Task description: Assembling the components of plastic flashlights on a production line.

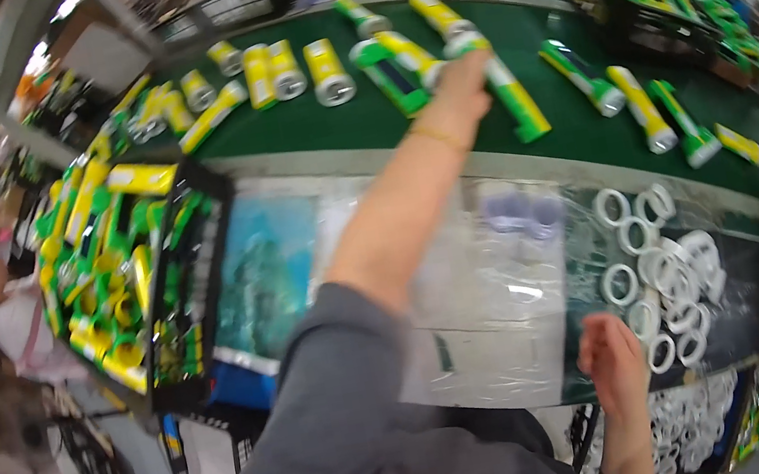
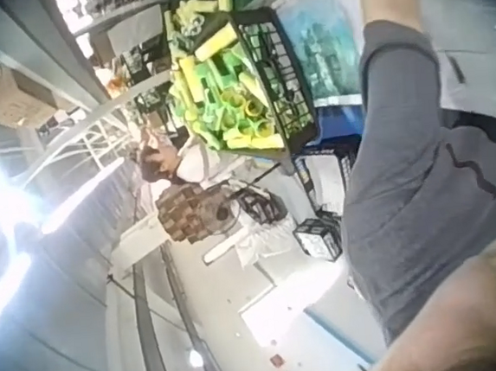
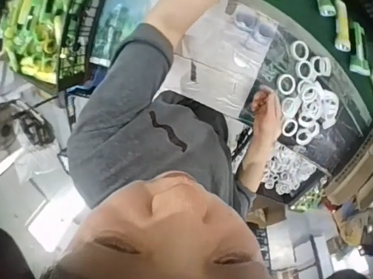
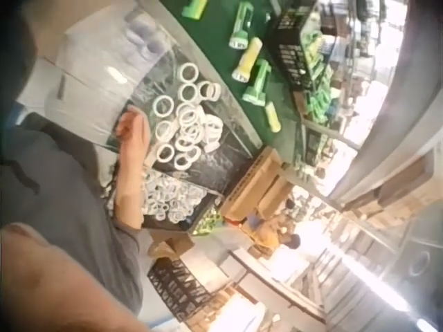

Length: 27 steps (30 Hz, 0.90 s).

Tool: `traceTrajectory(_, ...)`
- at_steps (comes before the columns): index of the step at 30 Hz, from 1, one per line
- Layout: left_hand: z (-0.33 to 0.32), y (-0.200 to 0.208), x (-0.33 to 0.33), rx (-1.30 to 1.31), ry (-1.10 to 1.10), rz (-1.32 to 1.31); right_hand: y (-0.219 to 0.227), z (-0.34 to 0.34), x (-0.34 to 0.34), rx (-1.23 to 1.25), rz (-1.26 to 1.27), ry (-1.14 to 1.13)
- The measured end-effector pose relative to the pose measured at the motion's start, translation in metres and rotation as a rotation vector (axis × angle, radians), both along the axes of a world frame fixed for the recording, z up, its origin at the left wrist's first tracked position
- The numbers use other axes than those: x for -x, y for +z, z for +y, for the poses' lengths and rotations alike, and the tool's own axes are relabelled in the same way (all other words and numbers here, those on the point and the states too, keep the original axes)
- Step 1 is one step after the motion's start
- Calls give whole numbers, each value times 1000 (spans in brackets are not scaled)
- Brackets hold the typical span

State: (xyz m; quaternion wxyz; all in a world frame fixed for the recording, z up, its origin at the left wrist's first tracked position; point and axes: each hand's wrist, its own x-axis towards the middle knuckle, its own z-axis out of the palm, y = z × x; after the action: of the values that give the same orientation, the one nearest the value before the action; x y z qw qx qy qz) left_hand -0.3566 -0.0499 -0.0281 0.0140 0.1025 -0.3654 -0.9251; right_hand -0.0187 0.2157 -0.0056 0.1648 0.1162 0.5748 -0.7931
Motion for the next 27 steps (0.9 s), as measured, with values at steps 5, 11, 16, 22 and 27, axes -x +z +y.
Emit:
traceTrajectory(5, -3, 53, -92, 1097, -40, 234, -20, 14, -22, -90, 78, -49)
traceTrajectory(11, -286, 100, -243, 2323, 696, -250, -29, 4, -36, -47, 29, 76)
traceTrajectory(16, -436, 69, -324, 1747, -226, -607, -27, -18, -41, -155, 124, 195)
traceTrajectory(22, -407, 85, -324, 2132, 122, -719, 11, -49, -48, -138, 158, 324)
traceTrajectory(27, -235, 160, -334, 1932, 811, 237, 32, -40, -52, -262, 210, 256)
